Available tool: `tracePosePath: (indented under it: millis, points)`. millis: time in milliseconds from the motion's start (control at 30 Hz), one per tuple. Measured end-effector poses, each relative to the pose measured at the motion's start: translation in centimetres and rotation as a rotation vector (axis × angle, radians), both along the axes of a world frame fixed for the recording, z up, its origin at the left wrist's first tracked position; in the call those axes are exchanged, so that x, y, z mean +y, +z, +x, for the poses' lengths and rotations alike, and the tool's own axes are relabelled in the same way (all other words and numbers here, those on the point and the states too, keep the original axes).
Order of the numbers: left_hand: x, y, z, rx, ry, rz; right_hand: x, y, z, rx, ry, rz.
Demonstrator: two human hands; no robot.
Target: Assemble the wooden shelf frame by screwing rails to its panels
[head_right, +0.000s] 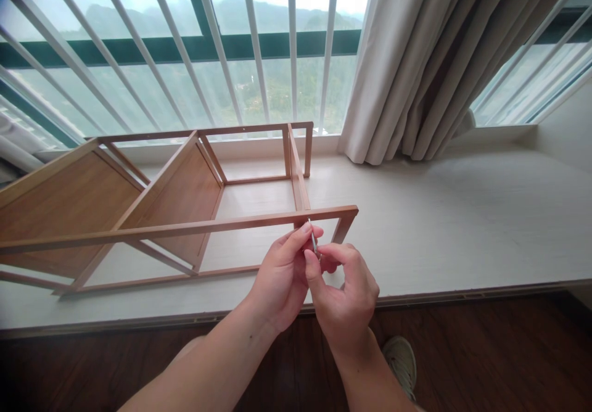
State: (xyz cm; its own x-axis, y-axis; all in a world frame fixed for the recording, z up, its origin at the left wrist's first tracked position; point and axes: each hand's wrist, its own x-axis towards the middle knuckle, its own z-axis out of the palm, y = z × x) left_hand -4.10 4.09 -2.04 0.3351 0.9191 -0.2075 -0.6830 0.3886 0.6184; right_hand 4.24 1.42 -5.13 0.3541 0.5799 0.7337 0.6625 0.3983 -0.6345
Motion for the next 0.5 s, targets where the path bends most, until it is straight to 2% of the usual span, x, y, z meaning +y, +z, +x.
tracePosePath:
  millis: [333,500]
  points:
    - [0.0,-0.08,0.15,0.033,0.018,-0.014,0.1,-0.22,0.0,-0.039,0.0,-0.037]
    - [0.04,-0.63,-0.01,0.026,0.006,-0.013,-0.01,-0.3,-0.01,-0.002,0.036,-0.061]
